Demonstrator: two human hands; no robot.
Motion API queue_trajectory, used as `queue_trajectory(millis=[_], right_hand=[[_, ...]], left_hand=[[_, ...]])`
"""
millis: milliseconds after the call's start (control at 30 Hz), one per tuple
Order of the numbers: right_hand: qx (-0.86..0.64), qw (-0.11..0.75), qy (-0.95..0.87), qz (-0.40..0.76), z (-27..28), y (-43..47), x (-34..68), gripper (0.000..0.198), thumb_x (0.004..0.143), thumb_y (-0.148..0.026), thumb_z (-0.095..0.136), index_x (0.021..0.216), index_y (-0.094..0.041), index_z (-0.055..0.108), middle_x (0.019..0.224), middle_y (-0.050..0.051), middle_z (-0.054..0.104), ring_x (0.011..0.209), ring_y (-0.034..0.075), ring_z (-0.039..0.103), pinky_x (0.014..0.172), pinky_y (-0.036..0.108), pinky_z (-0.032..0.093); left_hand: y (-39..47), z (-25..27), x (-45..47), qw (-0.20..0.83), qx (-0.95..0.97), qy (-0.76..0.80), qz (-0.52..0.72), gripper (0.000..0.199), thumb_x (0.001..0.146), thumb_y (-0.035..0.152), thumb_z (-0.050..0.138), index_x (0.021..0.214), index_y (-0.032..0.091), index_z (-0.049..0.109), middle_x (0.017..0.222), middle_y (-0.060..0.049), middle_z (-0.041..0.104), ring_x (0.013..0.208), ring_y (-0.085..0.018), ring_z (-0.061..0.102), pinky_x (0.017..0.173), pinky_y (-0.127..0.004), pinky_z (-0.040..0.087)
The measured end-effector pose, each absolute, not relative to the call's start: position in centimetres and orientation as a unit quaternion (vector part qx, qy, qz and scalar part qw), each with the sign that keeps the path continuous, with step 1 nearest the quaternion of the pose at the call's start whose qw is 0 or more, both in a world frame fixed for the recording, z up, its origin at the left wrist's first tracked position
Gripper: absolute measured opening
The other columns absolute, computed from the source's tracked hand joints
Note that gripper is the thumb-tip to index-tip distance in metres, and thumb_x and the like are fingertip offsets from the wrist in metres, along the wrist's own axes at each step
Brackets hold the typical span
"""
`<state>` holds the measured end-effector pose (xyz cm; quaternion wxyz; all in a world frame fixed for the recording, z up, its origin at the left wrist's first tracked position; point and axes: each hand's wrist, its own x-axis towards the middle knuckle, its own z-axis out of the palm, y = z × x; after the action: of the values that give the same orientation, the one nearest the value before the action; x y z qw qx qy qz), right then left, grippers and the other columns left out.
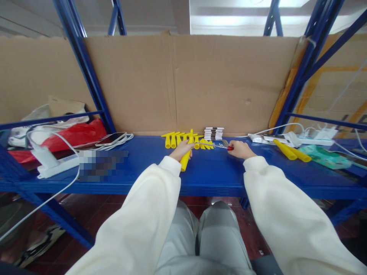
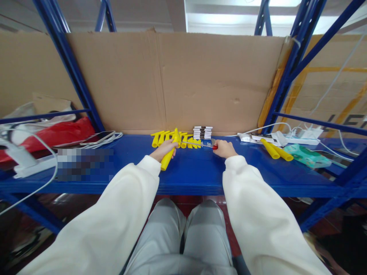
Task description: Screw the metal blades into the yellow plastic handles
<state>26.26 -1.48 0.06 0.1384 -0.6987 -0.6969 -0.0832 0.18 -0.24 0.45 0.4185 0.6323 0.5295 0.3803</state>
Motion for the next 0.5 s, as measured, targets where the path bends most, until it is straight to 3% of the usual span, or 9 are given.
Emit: queue_trajectory(millis=[267, 500], right_hand=[[-0.662, 0.157, -0.73, -0.069, -0.57, -0.85, 26.61, 0.009, 0.073, -0.022, 0.063, 0.081, -0.024, 0.066, 0.085, 0.003, 0.074, 0.084, 0.022, 0.068, 0.074, 0.03, 0.046], [-0.63, 0.178, -0.756, -0.03, -0.77, -0.68, 26.82, 0.008, 0.072, -0.018, 0.062, 0.078, -0.022, 0.065, 0.079, 0.002, 0.072, 0.077, 0.019, 0.066, 0.07, 0.026, 0.046]], left_hand=[[0.48, 0.6, -0.15, 0.469, 0.548, 0.54, 0.434, 0.003, 0.08, 0.018, 0.054, 0.077, 0.019, 0.055, 0.047, 0.004, 0.048, 0.04, -0.009, 0.045, 0.044, -0.019, 0.04], [0.71, 0.56, -0.25, 0.502, 0.527, 0.533, 0.432, 0.01, 0.08, 0.019, 0.054, 0.07, 0.021, 0.053, 0.051, 0.002, 0.048, 0.042, -0.009, 0.044, 0.044, -0.02, 0.04]])
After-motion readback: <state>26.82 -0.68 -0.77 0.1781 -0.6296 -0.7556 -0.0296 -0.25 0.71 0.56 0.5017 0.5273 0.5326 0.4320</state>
